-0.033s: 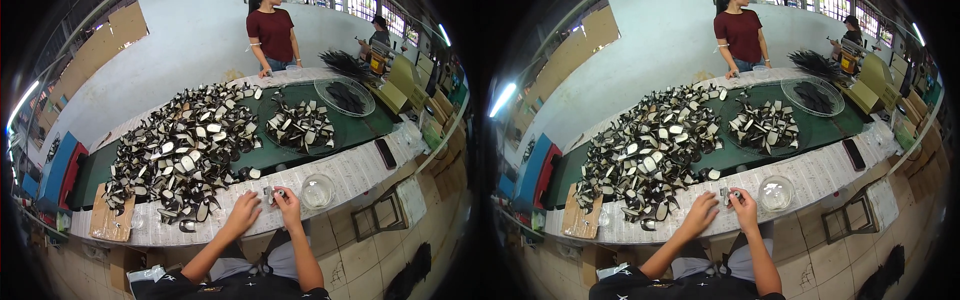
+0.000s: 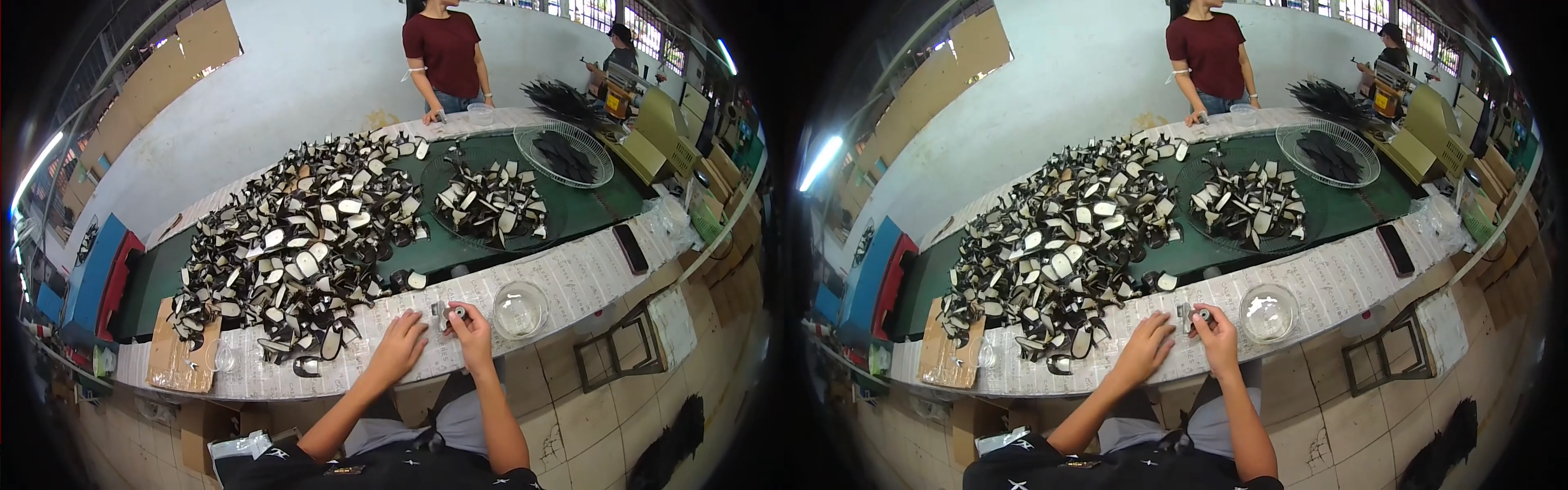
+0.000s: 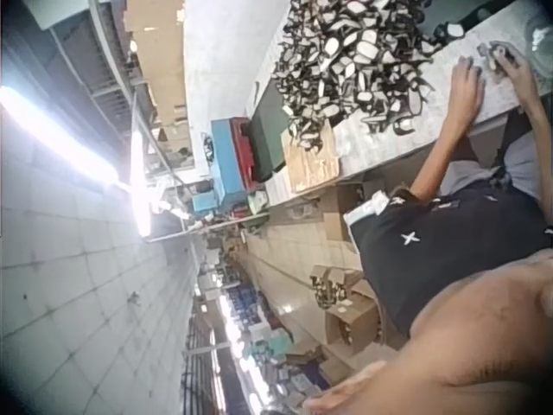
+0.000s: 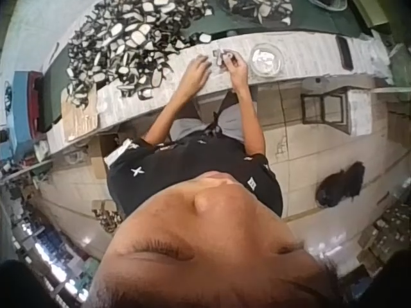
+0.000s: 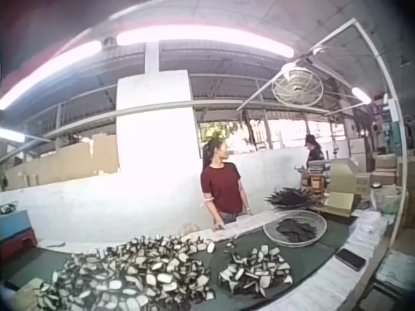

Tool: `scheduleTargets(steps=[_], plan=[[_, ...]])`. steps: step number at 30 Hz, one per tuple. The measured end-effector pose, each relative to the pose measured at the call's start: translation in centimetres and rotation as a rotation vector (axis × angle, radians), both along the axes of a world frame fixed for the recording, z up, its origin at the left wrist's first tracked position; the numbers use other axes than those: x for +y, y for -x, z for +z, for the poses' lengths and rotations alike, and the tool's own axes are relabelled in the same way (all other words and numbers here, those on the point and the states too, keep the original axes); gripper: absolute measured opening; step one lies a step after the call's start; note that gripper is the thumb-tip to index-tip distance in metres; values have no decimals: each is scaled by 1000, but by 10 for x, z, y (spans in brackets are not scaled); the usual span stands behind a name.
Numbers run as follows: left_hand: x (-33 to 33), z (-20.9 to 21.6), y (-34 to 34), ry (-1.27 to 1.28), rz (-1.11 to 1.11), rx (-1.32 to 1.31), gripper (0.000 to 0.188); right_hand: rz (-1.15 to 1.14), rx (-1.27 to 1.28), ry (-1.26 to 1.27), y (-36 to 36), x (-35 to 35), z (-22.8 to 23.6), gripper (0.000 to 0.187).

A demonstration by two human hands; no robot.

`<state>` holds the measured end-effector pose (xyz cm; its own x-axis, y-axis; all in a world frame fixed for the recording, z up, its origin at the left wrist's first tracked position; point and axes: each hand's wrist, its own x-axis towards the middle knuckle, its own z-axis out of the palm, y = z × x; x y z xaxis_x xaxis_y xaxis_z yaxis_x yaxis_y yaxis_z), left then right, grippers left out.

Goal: Assemble and check shoe sole components at a manufacturing workbench.

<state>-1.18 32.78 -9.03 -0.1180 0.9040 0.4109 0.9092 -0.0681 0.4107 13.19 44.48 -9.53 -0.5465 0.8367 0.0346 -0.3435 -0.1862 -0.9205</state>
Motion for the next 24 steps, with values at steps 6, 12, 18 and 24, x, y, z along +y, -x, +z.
scheduleTargets(steps=[6,12,18,24], plan=[[3,3,2,-18,58,-333,25,-37,-29,-10,1,2,-1,24],[8,14,3,-149,11,-261,22,-62,-9,55,8,19,4,24],[4,9,3,-144,34,-299,21,-59,65,103,7,16,0,23],[-3,8,2,-190,113,-416,16,-59,92,67,4,11,1,24]])
